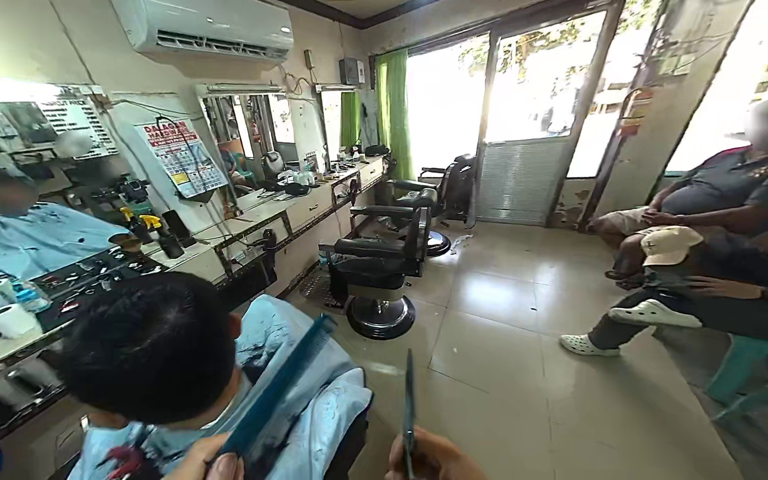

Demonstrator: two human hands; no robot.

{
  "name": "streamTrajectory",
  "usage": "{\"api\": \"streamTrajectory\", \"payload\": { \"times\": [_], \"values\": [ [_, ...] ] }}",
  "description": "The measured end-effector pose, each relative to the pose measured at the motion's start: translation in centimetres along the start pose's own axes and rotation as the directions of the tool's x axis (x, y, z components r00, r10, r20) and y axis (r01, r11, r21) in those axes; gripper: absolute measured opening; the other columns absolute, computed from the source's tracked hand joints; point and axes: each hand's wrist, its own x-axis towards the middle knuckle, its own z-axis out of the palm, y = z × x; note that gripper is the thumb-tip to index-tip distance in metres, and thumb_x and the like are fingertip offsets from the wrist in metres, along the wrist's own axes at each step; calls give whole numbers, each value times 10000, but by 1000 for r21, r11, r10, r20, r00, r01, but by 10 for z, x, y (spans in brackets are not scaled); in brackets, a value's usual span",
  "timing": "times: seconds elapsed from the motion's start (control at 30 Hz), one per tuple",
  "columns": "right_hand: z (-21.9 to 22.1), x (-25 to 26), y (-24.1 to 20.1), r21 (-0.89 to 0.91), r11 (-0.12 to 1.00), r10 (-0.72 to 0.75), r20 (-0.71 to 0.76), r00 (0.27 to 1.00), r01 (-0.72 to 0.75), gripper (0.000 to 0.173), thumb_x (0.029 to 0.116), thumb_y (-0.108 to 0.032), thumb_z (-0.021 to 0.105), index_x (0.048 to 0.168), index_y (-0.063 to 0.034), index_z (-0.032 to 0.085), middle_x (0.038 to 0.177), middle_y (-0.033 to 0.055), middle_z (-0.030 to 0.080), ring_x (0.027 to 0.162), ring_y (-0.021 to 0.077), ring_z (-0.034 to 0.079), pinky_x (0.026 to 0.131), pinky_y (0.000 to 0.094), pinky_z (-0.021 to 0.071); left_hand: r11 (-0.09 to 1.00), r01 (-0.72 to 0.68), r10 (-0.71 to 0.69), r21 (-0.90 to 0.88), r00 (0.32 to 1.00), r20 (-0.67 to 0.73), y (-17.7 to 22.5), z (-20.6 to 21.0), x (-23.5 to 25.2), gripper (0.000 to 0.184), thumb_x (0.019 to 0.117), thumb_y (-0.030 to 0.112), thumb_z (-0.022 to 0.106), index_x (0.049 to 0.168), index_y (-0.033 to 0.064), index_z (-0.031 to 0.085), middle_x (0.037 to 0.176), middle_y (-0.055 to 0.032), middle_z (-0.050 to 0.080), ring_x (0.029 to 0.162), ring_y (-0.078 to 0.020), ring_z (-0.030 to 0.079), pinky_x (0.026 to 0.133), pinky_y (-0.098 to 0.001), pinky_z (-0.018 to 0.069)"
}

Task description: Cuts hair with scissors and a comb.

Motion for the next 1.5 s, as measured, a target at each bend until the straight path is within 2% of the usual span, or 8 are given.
{"api": "streamTrajectory", "payload": {
  "times": [0.17,0.33,0.57,0.67,0.87,1.0,1.2,1.5],
  "values": [
    [11,25,11,60,997,48,22,999,-49,291,983,-121,687,1266,-87,634,1068,39,733,996,195,727,916,407,613,995,-26,46,100,980,-195,-8,-32,-4,286,1102,312,451,1066,134,672,761,53,666,669,7,622,625,-166,540],
    [-1,78,21,120,993,-2,94,996,-9,382,977,-119,693,1344,-53,612,1128,63,748,1039,214,728,958,415,600,929,93,43,358,934,-355,0,-43,1,325,1101,297,432,1051,67,655,766,18,664,679,7,609,627,-163,523],
    [-43,143,37,53,998,-39,263,964,26,384,957,-40,693,1320,-29,566,1182,105,743,1004,240,751,912,415,625,503,381,85,776,871,-483,2,-3,15,364,1076,285,456,1081,22,707,756,-73,715,622,-138,673,553,-324,551],
    [-64,161,45,75,997,-11,260,966,-9,367,941,-2,689,1239,-52,481,1148,94,751,941,230,761,871,403,629,378,344,66,860,916,-395,-5,22,22,311,1030,255,504,993,46,732,666,-69,678,544,-190,655,482,-376,529],
    [-74,211,69,80,997,-9,216,976,-8,367,901,-146,766,1172,-51,537,1104,88,740,886,222,750,800,388,645,523,232,83,820,944,-320,25,14,71,370,1092,326,421,1040,66,680,770,-50,674,686,-127,652,640,-319,570],
    [-49,245,53,-20,1000,3,242,970,2,362,883,-184,760,1175,-49,593,1055,36,736,920,153,730,829,336,627,454,194,119,869,954,-275,44,-30,141,405,1104,298,369,1005,42,666,815,-47,686,732,-136,653,666,-358,565],
    [0,272,24,5,995,98,289,952,-104,344,893,-124,762,1185,-53,593,1038,44,739,875,137,732,790,298,624,510,72,-99,857,995,-25,18,-76,233,331,1105,270,385,1091,78,654,862,-69,660,784,-208,654,712,-465,539],
    [41,267,31,39,981,177,249,952,-192,363,883,-127,772,1176,-39,576,993,62,736,807,137,724,712,278,607,676,103,-385,729,893,231,-26,-95,273,315,1111,283,411,1043,150,688,994,62,759,910,-52,684,833,-367,523]
  ]
}}
